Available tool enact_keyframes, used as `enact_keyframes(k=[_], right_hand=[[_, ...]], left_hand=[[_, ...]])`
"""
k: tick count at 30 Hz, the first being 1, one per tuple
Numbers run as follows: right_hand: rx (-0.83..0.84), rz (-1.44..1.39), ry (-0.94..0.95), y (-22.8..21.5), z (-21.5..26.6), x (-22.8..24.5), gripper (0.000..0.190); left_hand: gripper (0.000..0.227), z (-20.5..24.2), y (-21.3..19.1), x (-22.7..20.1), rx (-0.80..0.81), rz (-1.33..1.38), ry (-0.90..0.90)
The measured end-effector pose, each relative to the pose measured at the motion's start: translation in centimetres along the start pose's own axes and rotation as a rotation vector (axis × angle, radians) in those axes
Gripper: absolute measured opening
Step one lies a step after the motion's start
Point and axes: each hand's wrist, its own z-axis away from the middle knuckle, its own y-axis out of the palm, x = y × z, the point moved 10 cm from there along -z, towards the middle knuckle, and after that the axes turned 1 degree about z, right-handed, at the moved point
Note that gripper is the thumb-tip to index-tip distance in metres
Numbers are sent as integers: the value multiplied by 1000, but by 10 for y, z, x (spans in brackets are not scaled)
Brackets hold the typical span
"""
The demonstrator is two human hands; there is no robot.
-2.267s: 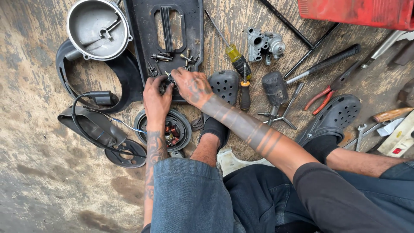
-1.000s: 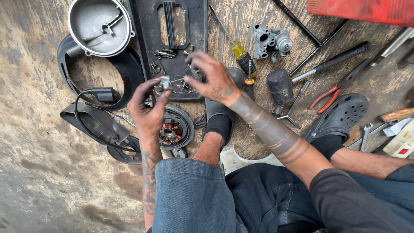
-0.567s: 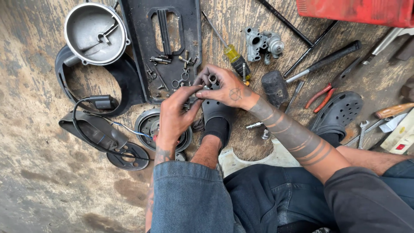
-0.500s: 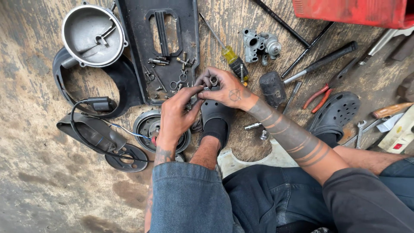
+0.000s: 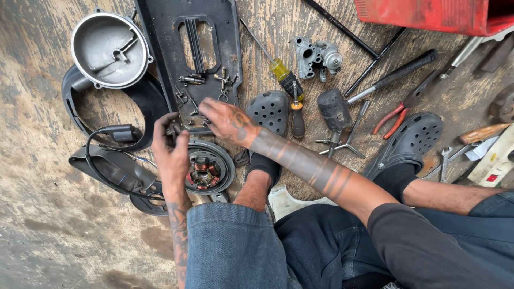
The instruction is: The person sits on the floor and assembles a mechanical part, likely a carburetor, by inserting small components and tightening them with a screwdriver. They handle various small metal pieces and tools while working on the assembly.
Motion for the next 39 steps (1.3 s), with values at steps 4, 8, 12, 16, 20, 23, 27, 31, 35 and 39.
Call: enact_keyframes(k=[4, 8, 12, 16, 20, 23, 27, 31, 35, 39], right_hand=[[-154, -16, -65, -61, 0, 28, 37], [-327, -517, 225, -94, 22, 5, 12], [-531, -981, 351, -132, 59, -13, 9], [-660, -1028, 316, -156, 93, -35, 22], [-806, -942, 510, -188, 126, -60, 32], [-812, -682, 518, -212, 136, -70, 32], [-791, -364, 445, -257, 142, -70, 22], [-746, -302, 396, -289, 157, -74, 23], [-712, -230, 429, -309, 163, -64, 20], [-745, -230, 425, -324, 162, -51, 16]], left_hand=[[50, -8, 21, -8, 79, 488, -76], [44, -14, 60, -47, 206, 482, -65], [28, -31, 94, -92, 241, 280, 92], [26, -52, 137, -118, 243, 158, 273], [24, -62, 167, -160, 289, -11, 453], [22, -68, 185, -185, 411, -57, 532], [39, -81, 210, -181, 608, 68, 419], [82, -79, 253, -179, 648, -332, 713], [71, -55, 302, -154, 641, -1122, 1179], [44, -55, 338, -133, 718, -1261, 1383]])
